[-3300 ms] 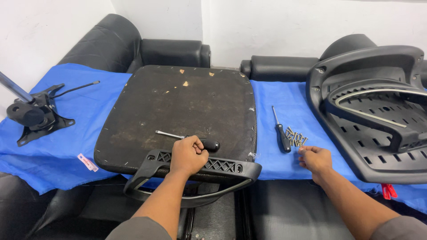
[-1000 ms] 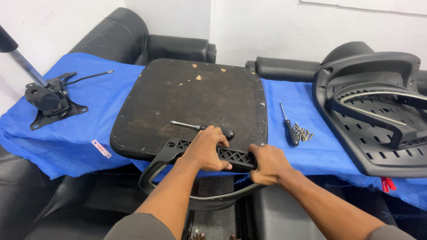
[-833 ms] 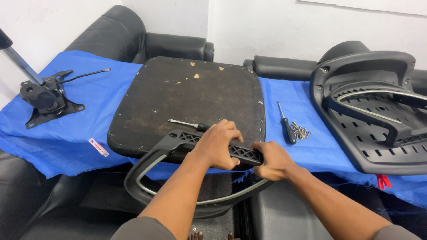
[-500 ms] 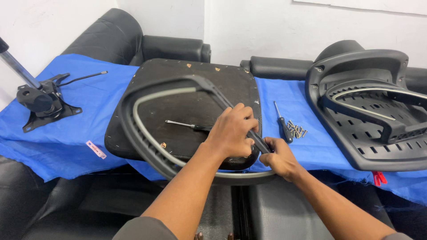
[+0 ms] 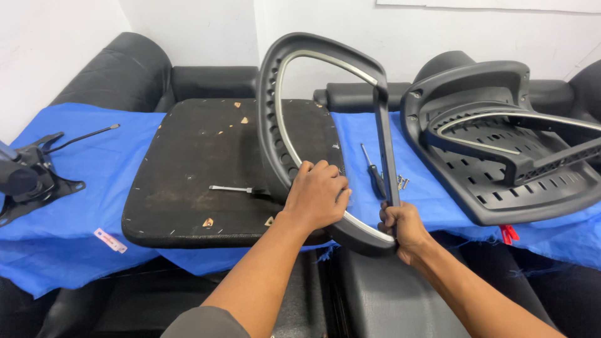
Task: The person assembles a chair by attaching the seat to the gas lift mechanism. They use a screwdriver to tighten multiple screws securing the metal base to the underside of the seat cushion.
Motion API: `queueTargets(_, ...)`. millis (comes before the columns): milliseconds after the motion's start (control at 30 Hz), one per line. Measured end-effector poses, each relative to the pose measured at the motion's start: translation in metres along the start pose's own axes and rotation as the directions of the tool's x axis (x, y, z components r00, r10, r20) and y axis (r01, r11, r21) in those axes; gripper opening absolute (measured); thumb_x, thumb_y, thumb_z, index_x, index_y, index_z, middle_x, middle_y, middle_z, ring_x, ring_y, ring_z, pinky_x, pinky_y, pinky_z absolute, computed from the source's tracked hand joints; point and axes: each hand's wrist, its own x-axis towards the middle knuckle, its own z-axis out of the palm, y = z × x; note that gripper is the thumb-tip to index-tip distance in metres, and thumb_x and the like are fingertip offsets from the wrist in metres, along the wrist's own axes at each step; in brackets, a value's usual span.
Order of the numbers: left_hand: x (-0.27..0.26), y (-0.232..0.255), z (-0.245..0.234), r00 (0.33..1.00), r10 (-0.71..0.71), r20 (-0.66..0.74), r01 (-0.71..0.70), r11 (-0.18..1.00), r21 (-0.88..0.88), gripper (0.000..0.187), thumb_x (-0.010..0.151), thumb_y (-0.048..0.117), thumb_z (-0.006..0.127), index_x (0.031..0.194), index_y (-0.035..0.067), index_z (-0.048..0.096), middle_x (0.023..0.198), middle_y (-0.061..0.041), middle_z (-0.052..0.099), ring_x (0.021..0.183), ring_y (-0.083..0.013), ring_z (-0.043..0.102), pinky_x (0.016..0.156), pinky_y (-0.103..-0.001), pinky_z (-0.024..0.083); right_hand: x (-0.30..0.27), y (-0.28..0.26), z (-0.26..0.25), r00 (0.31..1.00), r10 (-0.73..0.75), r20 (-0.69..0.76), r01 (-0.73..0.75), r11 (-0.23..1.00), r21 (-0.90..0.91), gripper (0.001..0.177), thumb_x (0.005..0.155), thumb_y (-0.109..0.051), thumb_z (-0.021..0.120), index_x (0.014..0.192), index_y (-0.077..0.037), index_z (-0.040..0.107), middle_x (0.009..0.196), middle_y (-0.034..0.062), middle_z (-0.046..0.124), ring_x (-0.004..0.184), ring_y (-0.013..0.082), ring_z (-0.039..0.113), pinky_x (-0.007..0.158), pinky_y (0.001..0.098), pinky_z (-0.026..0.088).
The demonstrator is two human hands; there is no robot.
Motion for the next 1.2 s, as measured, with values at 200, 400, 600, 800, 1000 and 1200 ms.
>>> queueTargets(200, 0.034, 0.012, 0.020, 0.996, 0.086, 0.004, -0.086, 0.996, 0.026, 0.027, 0.086, 0.030, 0.069, 0.077, 0.005, 0.077, 0.092, -0.012, 0.071, 0.112, -0.0274, 0.062, 0.115, -0.054, 0.034, 0.005, -0.008, -0.022, 0.994, 0.038, -0.107, -0.017, 0.982, 0.187, 0.020, 0.062, -0.001, 0.045, 0.076, -0.015, 0.042, 0.063, -0.0025, 0.037, 0.048, 0.0119, 0.032, 0.045, 0.0266, 0.028)
queueTargets(400, 0.063, 0.031, 0.047, 0.996, 0.074, 0.039, -0.072, 0.995, -0.070, 0.033, 0.087, 0.034, 0.066, 0.091, 0.005, 0.080, 0.136, -0.026, 0.060, 0.146, -0.0420, 0.037, 0.115, -0.058, 0.026, 0.012, -0.020, -0.047, 0.968, -0.033, -0.247, 0.117, 0.935, 0.335, 0.018, 0.062, 0.000, 0.047, 0.064, -0.014, 0.036, 0.062, 0.0025, 0.040, 0.049, 0.0147, 0.035, 0.046, 0.0285, 0.032)
queueTargets(600, 0.085, 0.056, 0.085, 0.999, -0.014, 0.051, 0.025, 0.976, -0.218, 0.044, 0.092, 0.035, 0.061, 0.124, 0.007, 0.072, 0.159, -0.033, 0.032, 0.150, -0.0488, 0.026, 0.117, -0.060, 0.027, 0.010, -0.049, -0.064, 0.845, -0.116, -0.522, 0.298, 0.913, 0.279, 0.010, 0.064, 0.002, 0.052, 0.069, -0.005, 0.046, 0.067, 0.0083, 0.045, 0.055, 0.0214, 0.046, 0.052, 0.0344, 0.043)
queueTargets(800, 0.107, 0.079, 0.114, 0.958, -0.095, 0.272, 0.178, 0.937, -0.302, 0.066, 0.097, 0.040, 0.057, 0.153, 0.008, 0.044, 0.162, -0.033, 0.020, 0.149, -0.0536, 0.021, 0.120, -0.054, 0.026, 0.011, -0.086, -0.081, 0.796, -0.050, -0.604, 0.343, 0.858, 0.382, 0.024, 0.065, 0.000, 0.053, 0.088, 0.001, 0.053, 0.082, 0.0130, 0.055, 0.068, 0.0304, 0.062, 0.067, 0.0447, 0.059)
queueTargets(1000, 0.129, 0.089, 0.131, 0.857, -0.125, 0.500, 0.354, 0.849, -0.393, 0.075, 0.095, 0.044, 0.054, 0.158, 0.011, 0.032, 0.166, -0.030, 0.017, 0.145, -0.0475, 0.033, 0.117, -0.049, 0.031, 0.031, -0.121, -0.100, 0.730, -0.030, -0.683, 0.403, 0.826, 0.395, 0.040, 0.066, -0.004, 0.057, 0.104, 0.007, 0.055, 0.101, 0.0175, 0.062, 0.077, 0.0329, 0.067, 0.072, 0.0471, 0.062)
queueTargets(1200, 0.150, 0.089, 0.155, 0.878, -0.012, 0.479, 0.250, 0.864, -0.437, 0.080, 0.094, 0.045, 0.058, 0.158, 0.005, 0.032, 0.163, -0.028, 0.027, 0.150, -0.0419, 0.032, 0.120, -0.047, 0.030, 0.057, -0.146, -0.122, 0.733, 0.000, -0.680, 0.453, 0.746, 0.488, 0.039, 0.068, -0.006, 0.056, 0.104, 0.008, 0.056, 0.108, 0.0217, 0.065, 0.085, 0.0380, 0.072, 0.082, 0.0542, 0.066)
